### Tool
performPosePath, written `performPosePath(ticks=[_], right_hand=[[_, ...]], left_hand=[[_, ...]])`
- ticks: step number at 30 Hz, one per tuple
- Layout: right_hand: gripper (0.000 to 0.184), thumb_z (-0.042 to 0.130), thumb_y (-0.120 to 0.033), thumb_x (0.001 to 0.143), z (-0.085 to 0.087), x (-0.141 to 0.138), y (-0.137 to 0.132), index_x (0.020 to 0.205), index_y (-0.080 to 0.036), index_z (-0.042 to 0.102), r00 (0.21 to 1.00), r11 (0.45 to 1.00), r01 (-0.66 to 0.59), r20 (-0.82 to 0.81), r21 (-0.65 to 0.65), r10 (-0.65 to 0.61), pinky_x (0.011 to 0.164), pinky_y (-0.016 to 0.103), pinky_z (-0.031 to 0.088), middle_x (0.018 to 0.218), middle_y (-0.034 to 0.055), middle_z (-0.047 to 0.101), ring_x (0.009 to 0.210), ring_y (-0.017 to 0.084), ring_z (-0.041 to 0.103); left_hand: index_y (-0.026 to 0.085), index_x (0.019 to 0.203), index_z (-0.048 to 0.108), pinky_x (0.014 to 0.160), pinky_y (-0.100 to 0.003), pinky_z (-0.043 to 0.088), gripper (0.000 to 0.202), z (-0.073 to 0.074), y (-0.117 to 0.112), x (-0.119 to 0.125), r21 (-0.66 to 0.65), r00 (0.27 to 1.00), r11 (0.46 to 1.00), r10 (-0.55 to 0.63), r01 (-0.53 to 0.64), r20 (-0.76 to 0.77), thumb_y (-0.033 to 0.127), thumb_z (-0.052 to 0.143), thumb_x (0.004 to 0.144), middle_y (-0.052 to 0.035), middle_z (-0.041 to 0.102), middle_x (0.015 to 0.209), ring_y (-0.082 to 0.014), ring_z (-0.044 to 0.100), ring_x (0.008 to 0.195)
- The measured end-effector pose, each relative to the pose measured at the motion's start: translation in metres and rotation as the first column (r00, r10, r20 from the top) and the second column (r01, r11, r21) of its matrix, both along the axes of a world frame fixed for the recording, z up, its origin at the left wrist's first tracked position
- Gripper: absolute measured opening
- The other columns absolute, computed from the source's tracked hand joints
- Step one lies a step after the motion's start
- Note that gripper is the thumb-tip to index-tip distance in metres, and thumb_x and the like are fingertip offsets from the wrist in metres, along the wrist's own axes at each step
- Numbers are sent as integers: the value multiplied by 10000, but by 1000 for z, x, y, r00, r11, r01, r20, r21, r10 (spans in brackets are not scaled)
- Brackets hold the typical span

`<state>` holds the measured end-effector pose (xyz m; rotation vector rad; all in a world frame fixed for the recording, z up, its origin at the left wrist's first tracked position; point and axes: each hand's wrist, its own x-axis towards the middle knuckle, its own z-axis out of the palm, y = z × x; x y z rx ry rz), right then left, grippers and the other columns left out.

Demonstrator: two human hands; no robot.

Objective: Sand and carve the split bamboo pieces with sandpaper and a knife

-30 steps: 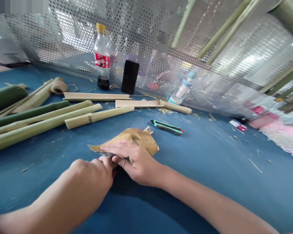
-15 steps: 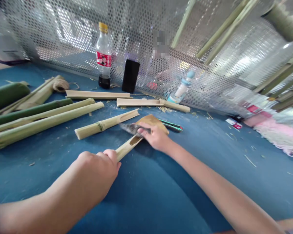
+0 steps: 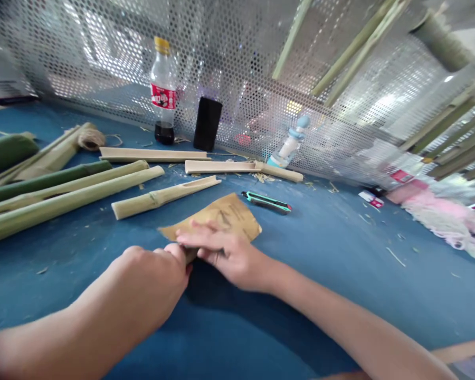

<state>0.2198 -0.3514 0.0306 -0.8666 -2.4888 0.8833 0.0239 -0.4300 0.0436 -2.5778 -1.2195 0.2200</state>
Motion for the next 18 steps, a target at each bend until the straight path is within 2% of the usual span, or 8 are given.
performPosePath(ticks=[1,2,4,6,8,10,13,18], right_hand=[[409,371,-323,1025,0,0,-1,1418,-300,484,998,998,-64,8,-12,64,1213,432,156,1454,0,488,1428,168,297],[407,380,-302,1020,-2,1,3,1412,-296,492,998,998,-58,18,9,58,1210,427,174,1448,-4,495,1420,168,315],[391,416,-292,998,-6,12,18,1365,-272,551,994,988,103,30,117,-107,1195,452,228,1413,10,534,1398,201,364],[380,455,-307,975,-9,26,36,1321,-235,596,941,922,330,3,204,-338,1157,504,300,1379,54,567,1358,255,429],[375,458,-294,970,-7,38,44,1307,-220,606,901,866,426,-33,263,-433,1131,522,344,1347,74,595,1316,270,486],[368,439,-240,975,-1,42,38,1302,-219,605,919,850,379,-39,366,-392,1120,476,385,1307,68,627,1267,237,541],[437,384,-91,949,4,34,11,1328,-195,576,952,805,204,76,557,-295,1086,405,446,1296,69,635,1213,194,585],[541,296,31,864,-2,12,-35,1309,-86,581,890,717,76,277,693,-362,1090,446,450,1348,146,578,1264,245,541]], left_hand=[[113,806,657,400,-258,218,82,0,0,0,52,997,999,-7,10,-74,115,593,755,-44,467,635,-176,465,480],[119,807,651,395,-259,212,78,0,-1,0,75,995,997,3,4,-97,132,591,760,-44,467,636,-180,467,468],[129,781,637,386,-255,196,64,0,-2,0,82,993,997,22,-13,-112,162,582,783,-37,449,627,-179,454,440],[135,767,640,379,-247,182,74,0,-2,-1,76,994,997,8,1,-112,173,586,800,-21,419,608,-163,434,429],[133,778,656,376,-238,179,75,1,-1,-2,74,994,997,-17,24,-104,171,598,806,-8,392,594,-146,414,434],[126,782,665,373,-229,173,86,3,0,-3,58,996,998,-12,17,-86,170,599,814,1,373,577,-132,397,428],[127,781,662,379,-226,184,104,5,2,-3,36,997,999,-5,8,-73,156,575,831,-3,391,578,-133,405,422],[130,755,635,378,-243,195,122,3,0,-2,48,997,999,9,-5,-73,168,558,843,-4,399,577,-153,423,416]])
